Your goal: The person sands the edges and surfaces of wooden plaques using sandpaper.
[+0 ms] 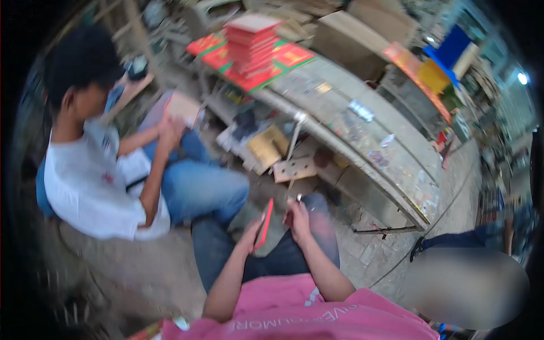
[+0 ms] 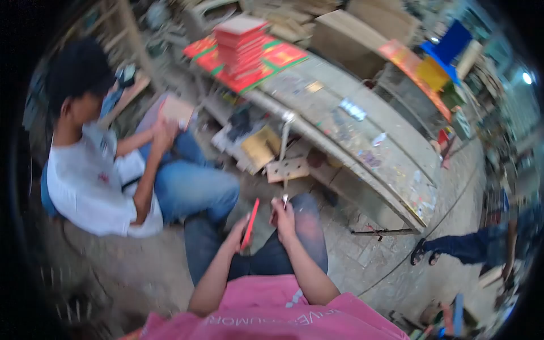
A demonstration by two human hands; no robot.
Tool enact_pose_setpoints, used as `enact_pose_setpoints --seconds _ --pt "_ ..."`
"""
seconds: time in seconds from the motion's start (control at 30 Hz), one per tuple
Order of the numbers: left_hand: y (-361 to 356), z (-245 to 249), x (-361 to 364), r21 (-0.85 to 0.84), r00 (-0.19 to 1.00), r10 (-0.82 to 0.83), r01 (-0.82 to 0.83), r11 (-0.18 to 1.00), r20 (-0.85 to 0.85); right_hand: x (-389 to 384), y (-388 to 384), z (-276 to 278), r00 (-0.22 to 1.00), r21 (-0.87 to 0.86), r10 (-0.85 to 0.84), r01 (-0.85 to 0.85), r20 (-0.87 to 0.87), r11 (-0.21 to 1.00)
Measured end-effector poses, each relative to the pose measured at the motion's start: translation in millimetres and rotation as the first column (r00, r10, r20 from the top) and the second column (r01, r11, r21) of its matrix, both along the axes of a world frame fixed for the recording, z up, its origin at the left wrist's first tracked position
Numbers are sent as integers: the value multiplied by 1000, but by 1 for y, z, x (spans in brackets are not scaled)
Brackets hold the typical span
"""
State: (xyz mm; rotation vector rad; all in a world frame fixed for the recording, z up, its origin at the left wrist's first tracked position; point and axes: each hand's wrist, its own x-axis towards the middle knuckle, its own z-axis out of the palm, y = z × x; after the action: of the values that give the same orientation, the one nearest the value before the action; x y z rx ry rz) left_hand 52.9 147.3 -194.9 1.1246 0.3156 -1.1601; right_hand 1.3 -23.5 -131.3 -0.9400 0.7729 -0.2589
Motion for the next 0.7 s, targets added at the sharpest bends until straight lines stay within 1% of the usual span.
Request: enact_pose_setpoints --seconds 0.03,0.07,0.1,0.13,0.17,0.2,0.23,0.27,0.3,0.33,0.37,0.4,0.43,0.5,0.53,0.57,0.63,0.67,0.7 --pt "-12 41 -1 -54 994 102 -100 994 38 1 0 -3 999 38 35 -35 10 999" --pt "-12 53 1 2 988 152 -152 988 -2 1 -2 -9 998 118 63 -61 -10 991" --pt "-15 26 4 -21 975 220 -221 975 -32 1 -1 -15 998 118 57 -61 38 991" --pt "-8 18 5 -67 986 164 -163 984 13 -1 1 -9 994 58 105 -104 -11 993" --pt "-6 14 6 -44 970 194 -190 981 149 0 6 4 982 -51 186 -186 -16 981" --pt "-5 31 8 40 976 175 -181 983 128 -1 8 2 966 -129 250 -258 -71 958" --pt "-4 49 9 118 983 154 -166 979 104 -2 15 13 949 -167 297 -312 -105 935" --pt "-1 52 7 134 983 169 -177 975 66 -6 21 21 935 -145 347 -353 -67 924" --pt "0 53 9 20 980 172 -175 984 95 -6 24 25 920 -132 391 -390 -18 911" --pt "1 48 11 -96 976 179 -167 981 128 -6 26 26 915 -120 402 -403 -38 907" --pt "1 37 11 -86 977 186 -178 980 104 -7 27 28 865 -190 494 -501 -87 844" --pt "1 24 13 -71 967 211 -202 977 145 -7 27 27 806 -257 577 -591 -134 765" --pt "2 23 12 -55 955 229 -223 973 188 -8 27 26 801 -245 581 -597 -143 764" --pt "4 23 11 -44 959 223 -219 975 175 -9 26 23 827 -330 538 -559 -161 761" --pt "6 22 12 -45 958 217 -212 976 189 -8 27 25 849 -316 519 -522 -99 792" --pt "6 21 14 -49 956 209 -203 978 204 -8 29 29 849 -311 518 -522 -103 795" --pt "3 22 14 -51 948 231 -225 973 221 -8 28 39 874 -152 470 -485 -127 861" --pt "0 23 13 -47 941 246 -241 969 232 -10 26 36 876 -207 463 -482 -136 851" --pt "-2 22 10 -36 951 223 -221 975 213 -14 24 35 883 -191 445 -468 -151 863"
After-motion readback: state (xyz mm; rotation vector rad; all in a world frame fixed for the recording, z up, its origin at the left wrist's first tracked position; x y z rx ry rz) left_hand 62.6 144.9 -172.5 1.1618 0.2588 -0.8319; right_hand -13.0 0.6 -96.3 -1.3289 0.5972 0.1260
